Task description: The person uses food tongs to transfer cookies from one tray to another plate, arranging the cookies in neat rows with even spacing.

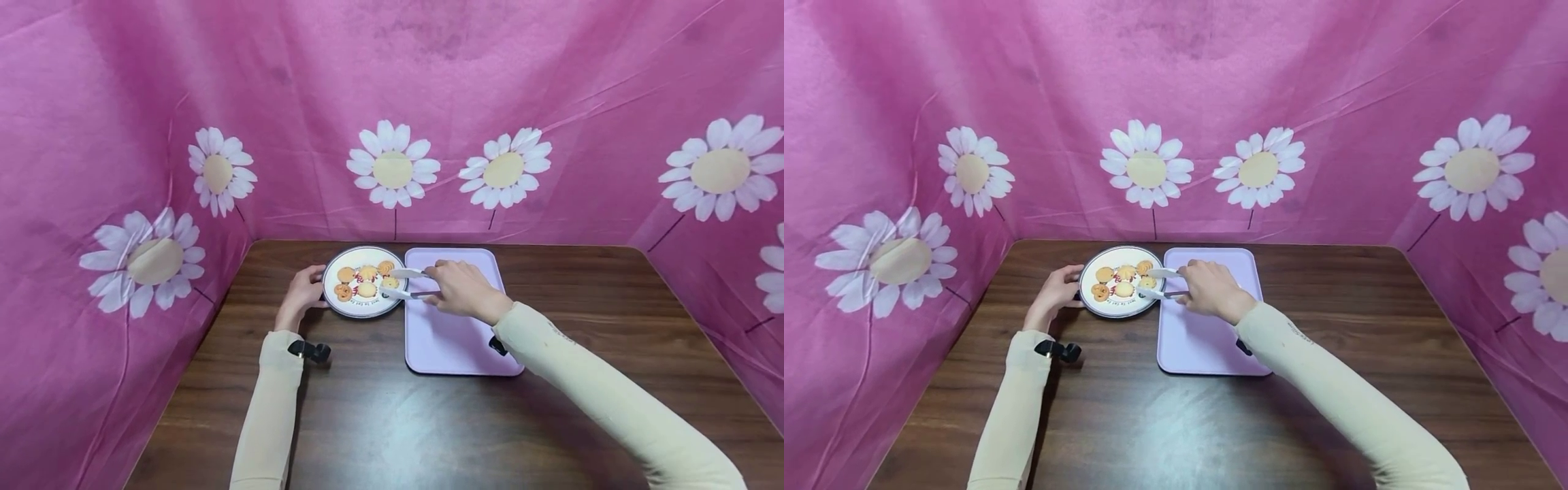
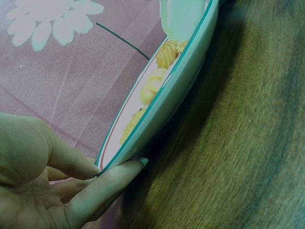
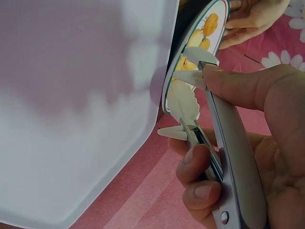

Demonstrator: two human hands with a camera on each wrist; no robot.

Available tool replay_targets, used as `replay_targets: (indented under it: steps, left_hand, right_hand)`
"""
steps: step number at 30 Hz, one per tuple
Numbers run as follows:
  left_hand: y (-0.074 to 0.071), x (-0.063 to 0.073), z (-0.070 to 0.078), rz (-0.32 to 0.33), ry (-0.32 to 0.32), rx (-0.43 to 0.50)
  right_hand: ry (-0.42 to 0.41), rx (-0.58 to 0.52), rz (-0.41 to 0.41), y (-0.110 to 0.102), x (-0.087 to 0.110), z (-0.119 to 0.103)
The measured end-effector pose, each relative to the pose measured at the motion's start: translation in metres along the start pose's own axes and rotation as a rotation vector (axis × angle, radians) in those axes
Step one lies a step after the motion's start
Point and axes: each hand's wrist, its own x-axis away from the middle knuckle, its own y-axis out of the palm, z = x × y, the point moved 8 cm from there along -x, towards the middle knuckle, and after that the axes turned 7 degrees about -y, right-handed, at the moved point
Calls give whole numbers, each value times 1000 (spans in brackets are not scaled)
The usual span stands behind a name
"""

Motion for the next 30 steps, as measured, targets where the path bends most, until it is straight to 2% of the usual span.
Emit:
replay_targets:
  steps: [13,18,25,30]
  left_hand:
    - [1,1,3,-8,7,-17]
    - [0,2,1,-8,17,-7]
    - [2,2,-2,-11,-7,-17]
    - [3,3,-2,-21,-8,-13]
  right_hand:
    - [33,-53,105,-5,32,18]
    - [102,-84,182,-5,48,35]
    - [208,-113,209,4,75,60]
    - [281,-153,261,6,96,78]
